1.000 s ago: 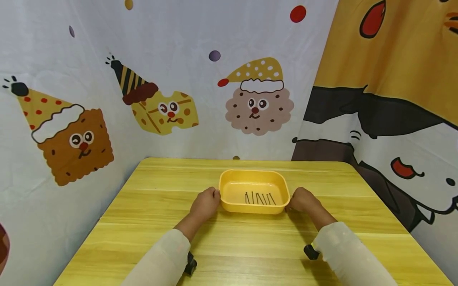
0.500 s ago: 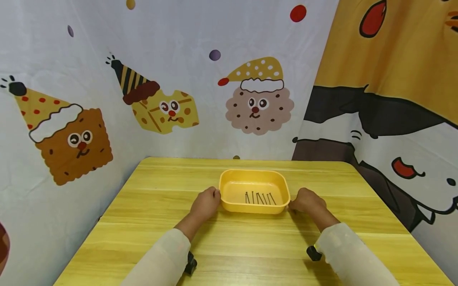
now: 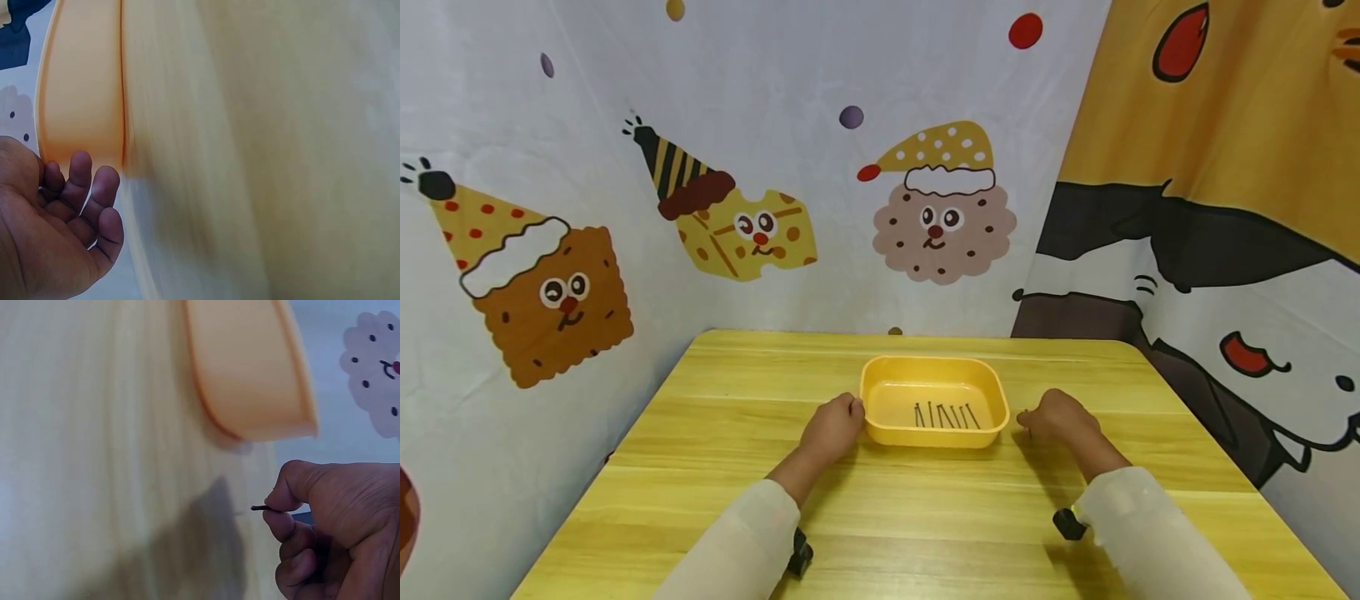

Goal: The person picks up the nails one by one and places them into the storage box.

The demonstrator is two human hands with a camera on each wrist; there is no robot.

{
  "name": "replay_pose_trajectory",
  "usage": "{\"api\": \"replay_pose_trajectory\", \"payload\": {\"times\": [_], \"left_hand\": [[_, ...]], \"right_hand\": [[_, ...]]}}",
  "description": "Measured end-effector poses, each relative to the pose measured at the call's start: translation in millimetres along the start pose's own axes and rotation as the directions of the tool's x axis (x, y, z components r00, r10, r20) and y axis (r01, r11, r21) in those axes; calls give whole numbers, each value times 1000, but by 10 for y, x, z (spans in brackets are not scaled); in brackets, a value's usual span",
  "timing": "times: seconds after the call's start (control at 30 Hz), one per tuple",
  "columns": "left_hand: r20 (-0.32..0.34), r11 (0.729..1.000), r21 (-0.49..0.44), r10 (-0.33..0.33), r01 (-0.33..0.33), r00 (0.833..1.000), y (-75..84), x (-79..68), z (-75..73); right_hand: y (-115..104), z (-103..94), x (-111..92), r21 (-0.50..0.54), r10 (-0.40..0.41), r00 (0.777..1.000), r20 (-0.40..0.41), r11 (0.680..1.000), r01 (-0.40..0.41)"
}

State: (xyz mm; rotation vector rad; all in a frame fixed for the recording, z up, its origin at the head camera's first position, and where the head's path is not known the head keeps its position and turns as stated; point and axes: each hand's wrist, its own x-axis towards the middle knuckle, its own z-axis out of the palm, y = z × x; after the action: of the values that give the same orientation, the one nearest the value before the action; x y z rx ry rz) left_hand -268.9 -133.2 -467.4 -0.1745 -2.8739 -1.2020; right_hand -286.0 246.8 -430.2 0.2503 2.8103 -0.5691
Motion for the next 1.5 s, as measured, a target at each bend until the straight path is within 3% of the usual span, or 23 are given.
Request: {"api": "replay_pose_trajectory", "payload": {"times": [0.27,0.5,0.8,1.5], "left_hand": [[5,1000,-5,1,-1,1000,18,-4,-1],[12,1000,-7,4,-4,1000,36,-10,-19],[12,1000,-3,7,-7,1000,22,-3,-14],[0,1000,1,16,-16,1000,19,7,-21]], "right_hand": [[-188,-295,-29,17,4,1000,-27,1000,-3],[-522,-352,-108,18,-58,998,-30,998,59],[-863,-152,-58,12,-114,993,12,993,114],[-1245,224,100,28,-128,991,42,991,127]]}}
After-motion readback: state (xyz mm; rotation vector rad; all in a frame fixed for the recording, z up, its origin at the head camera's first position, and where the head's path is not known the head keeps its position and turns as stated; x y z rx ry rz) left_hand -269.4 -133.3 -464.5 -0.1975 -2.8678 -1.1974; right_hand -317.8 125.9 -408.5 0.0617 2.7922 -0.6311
